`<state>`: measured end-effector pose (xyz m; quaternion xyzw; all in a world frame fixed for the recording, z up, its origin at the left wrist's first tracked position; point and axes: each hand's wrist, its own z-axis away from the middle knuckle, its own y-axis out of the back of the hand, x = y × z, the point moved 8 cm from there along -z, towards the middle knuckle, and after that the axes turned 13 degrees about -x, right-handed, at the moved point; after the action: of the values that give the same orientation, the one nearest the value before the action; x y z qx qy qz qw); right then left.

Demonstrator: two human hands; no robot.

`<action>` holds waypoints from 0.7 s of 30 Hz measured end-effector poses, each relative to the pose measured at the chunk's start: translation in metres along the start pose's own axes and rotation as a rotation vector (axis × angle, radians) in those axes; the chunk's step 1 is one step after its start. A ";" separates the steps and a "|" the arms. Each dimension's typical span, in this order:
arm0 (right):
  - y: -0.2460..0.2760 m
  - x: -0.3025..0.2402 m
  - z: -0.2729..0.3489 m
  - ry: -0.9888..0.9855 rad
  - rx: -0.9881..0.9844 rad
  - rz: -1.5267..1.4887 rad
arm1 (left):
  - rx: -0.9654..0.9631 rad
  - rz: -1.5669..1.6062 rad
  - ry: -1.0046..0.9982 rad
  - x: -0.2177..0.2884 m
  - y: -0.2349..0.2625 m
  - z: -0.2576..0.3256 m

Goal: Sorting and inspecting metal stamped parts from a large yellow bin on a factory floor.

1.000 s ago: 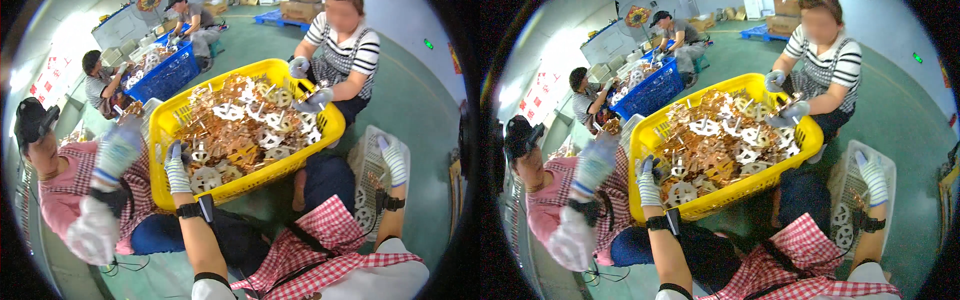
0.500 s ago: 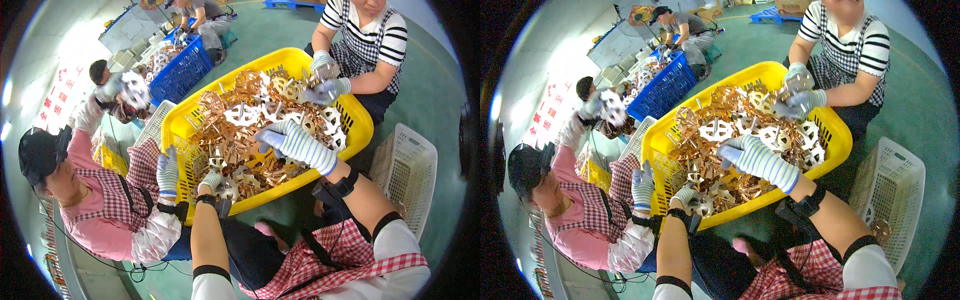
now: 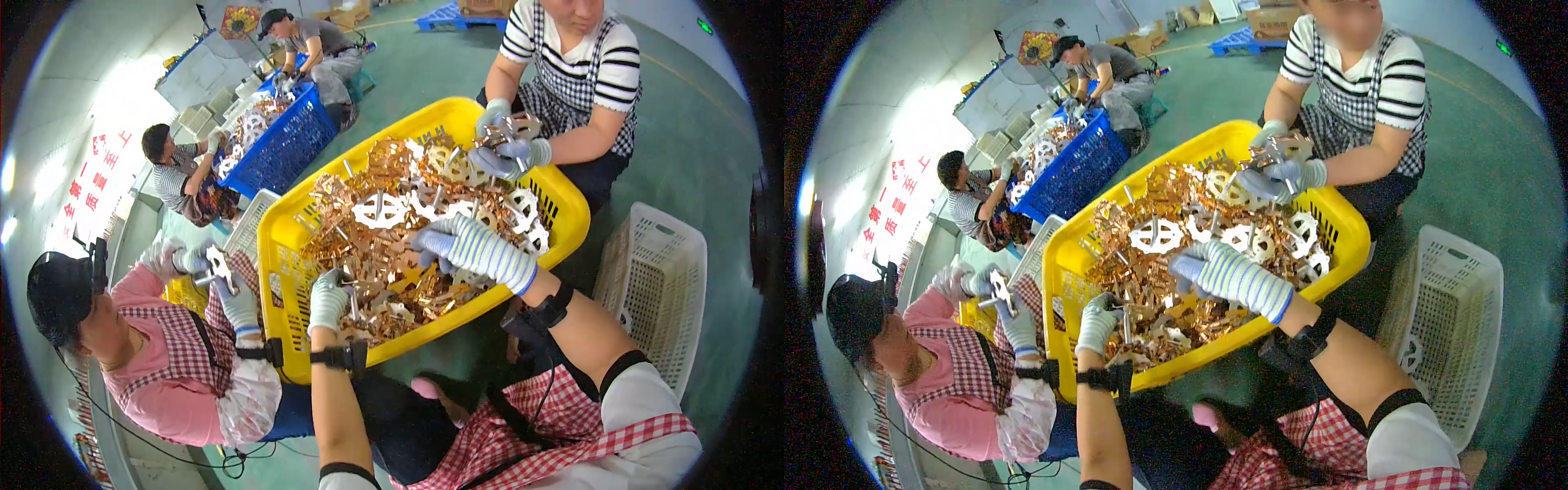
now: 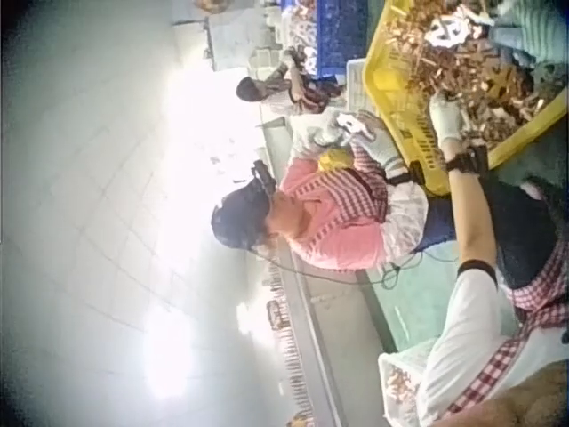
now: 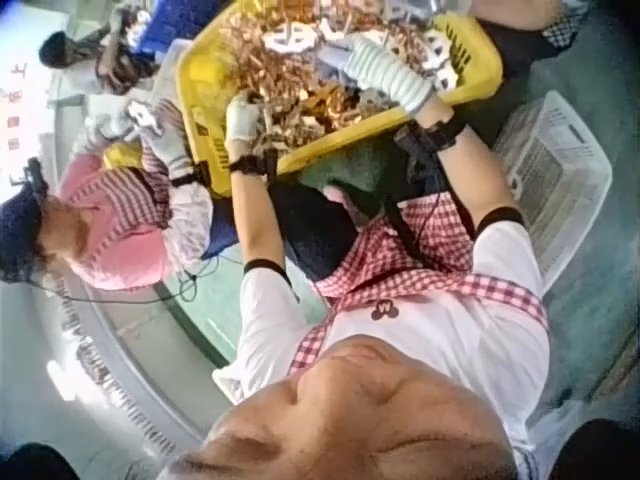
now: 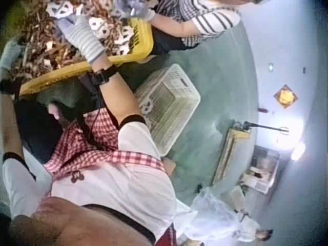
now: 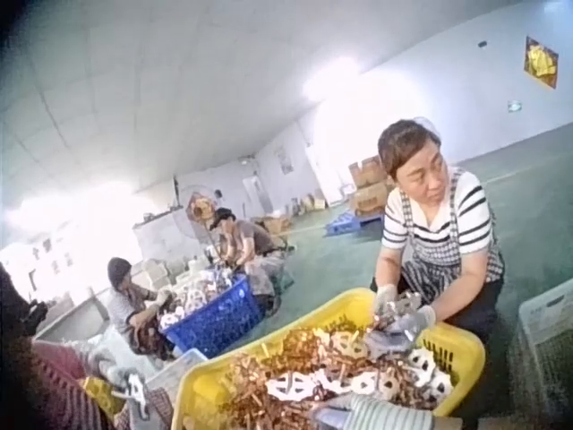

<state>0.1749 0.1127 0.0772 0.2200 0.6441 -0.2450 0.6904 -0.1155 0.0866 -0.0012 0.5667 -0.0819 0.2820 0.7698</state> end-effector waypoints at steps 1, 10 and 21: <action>0.004 0.008 0.000 -0.026 -0.022 0.045 | 0.158 0.018 -0.197 0.039 0.018 0.020; -0.035 -0.008 -0.010 0.194 -0.150 -0.614 | 0.671 0.235 -0.844 0.153 0.016 0.151; 0.051 -0.082 0.088 0.146 0.463 0.299 | 0.556 0.977 -0.508 0.079 0.027 0.097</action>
<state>0.2712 0.1023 0.1649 0.4816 0.5795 -0.2645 0.6019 -0.0457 0.0301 0.0900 0.6925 -0.4362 0.4692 0.3316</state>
